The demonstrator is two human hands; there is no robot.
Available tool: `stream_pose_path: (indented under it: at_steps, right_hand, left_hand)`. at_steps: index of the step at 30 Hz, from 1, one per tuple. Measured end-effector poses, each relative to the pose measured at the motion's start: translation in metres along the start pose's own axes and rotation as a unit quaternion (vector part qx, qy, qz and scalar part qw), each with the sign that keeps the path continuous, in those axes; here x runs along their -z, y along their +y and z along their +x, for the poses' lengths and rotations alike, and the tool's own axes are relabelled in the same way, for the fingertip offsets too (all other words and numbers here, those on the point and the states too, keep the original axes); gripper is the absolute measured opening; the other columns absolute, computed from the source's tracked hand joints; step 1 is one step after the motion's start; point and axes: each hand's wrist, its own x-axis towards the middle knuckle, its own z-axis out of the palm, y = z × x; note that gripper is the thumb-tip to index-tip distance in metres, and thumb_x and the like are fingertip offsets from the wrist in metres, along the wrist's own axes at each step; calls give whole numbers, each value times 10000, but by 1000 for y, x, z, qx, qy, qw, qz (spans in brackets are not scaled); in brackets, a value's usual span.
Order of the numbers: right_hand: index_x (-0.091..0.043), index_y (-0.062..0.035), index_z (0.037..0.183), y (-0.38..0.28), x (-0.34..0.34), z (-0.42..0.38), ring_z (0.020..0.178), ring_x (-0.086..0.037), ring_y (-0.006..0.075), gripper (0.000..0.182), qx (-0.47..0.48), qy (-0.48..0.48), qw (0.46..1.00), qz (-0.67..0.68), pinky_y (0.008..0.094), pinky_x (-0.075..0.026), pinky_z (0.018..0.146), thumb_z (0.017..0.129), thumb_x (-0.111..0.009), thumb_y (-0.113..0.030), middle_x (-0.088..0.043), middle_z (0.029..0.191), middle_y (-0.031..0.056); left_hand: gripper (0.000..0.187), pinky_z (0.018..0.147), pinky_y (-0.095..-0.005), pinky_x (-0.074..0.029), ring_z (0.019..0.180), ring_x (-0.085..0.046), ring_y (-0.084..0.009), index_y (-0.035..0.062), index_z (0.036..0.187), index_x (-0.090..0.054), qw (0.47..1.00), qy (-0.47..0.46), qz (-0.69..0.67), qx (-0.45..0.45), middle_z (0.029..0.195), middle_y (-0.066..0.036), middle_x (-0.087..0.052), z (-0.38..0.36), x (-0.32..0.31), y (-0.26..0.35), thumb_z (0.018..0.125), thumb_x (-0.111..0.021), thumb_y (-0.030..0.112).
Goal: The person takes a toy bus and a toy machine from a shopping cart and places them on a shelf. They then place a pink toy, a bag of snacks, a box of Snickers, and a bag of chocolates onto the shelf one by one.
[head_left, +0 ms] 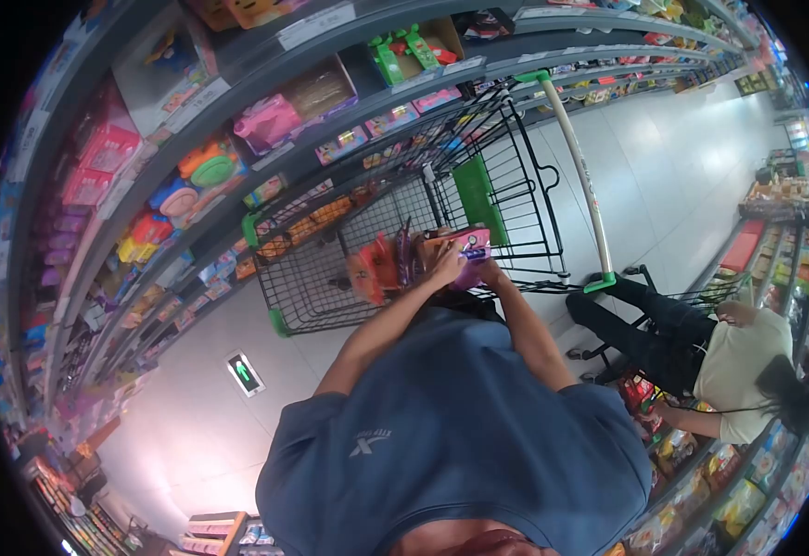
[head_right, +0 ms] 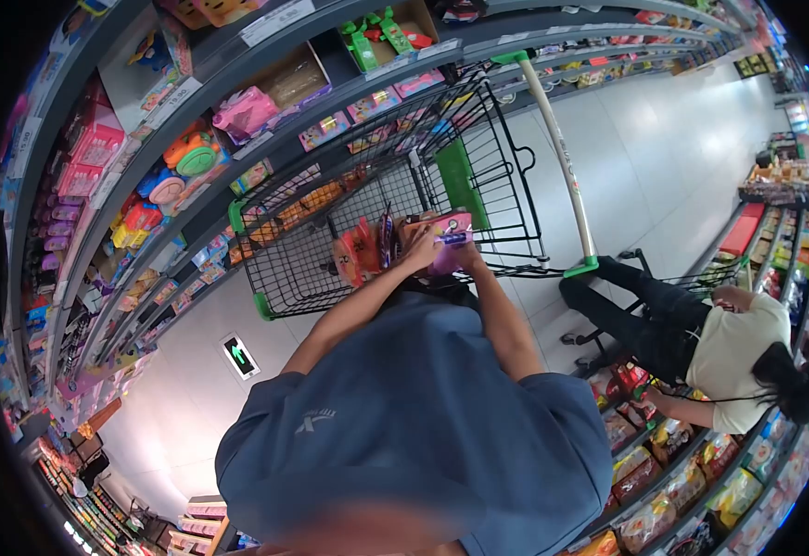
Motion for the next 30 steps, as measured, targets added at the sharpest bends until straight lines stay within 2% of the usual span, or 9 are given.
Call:
stream_pose_path:
  at_steps: [3,6,9,10,13,16,18,22,30]
  right_hand:
    - [-580,-26,1047,-29,1,-26,832,-596,191,384,89,-28,996,-12,342,-499,692,770,-709,-258,-626,913,64]
    - [-594,-32,1021,-124,13,-102,821,-598,202,402,-44,-5,999,3,346,-501,663,781,-705,-336,-626,884,86]
    - [-569,-6,1081,-88,36,-70,838,-625,234,518,-46,-66,996,-30,368,-521,689,761,-722,-383,-636,931,134]
    - [-529,41,1160,-88,39,-67,840,-641,248,586,-17,-5,991,-132,373,-533,700,776,-715,-361,-636,969,162]
    - [-499,68,1225,-93,45,-77,930,-658,229,534,84,76,993,16,334,-511,808,805,-703,-192,-664,1033,189]
    - [-385,42,1328,-79,55,-64,1027,-611,253,637,47,58,996,39,348,-510,812,853,-698,-245,-581,1212,195]
    - [-362,-14,1365,-114,57,-83,1038,-589,246,606,-52,24,991,121,384,-531,778,904,-659,-272,-558,1210,141]
    - [-400,-20,1339,-148,48,-91,1006,-604,224,492,-17,-89,965,247,385,-564,761,923,-606,-183,-580,1136,116]
    - [-524,11,1194,-198,44,-66,896,-643,228,379,-55,-179,949,254,374,-547,796,896,-631,-197,-622,1048,115]
  left_hand:
    - [550,1034,-496,-379,1261,-427,-427,19,1280,-447,998,-60,5,34,1308,-283,-458,18,-23,-13,823,-635,260]
    - [468,997,-467,-423,1211,-491,-412,12,1193,-519,993,-74,74,55,1254,-275,-525,29,-58,-34,811,-640,255]
    - [412,937,-444,-475,1103,-585,-381,-10,1116,-587,989,-75,72,104,1137,-252,-610,29,-56,-28,800,-621,252]
    - [412,937,-444,-475,1103,-585,-381,-10,1116,-587,988,-70,73,114,1137,-252,-610,25,-43,-18,800,-621,252]
    - [399,958,-415,-443,1168,-561,-315,5,1118,-623,963,-111,-1,246,1145,-231,-619,11,-14,-12,796,-597,240]
    - [376,841,-362,-489,960,-636,-256,-61,1075,-621,973,53,-94,202,1003,-127,-662,-19,5,2,826,-578,217]
    - [351,793,-349,-498,873,-644,-219,-50,1017,-638,946,39,-216,237,923,-105,-662,-32,13,2,822,-593,238]
    - [311,676,-285,-506,720,-616,-111,-15,942,-659,862,65,-441,243,803,-23,-624,-55,27,33,831,-625,274]
    - [490,541,-236,-489,602,-612,-105,-22,887,-651,925,71,-312,202,746,-31,-629,-64,102,65,892,-607,466]
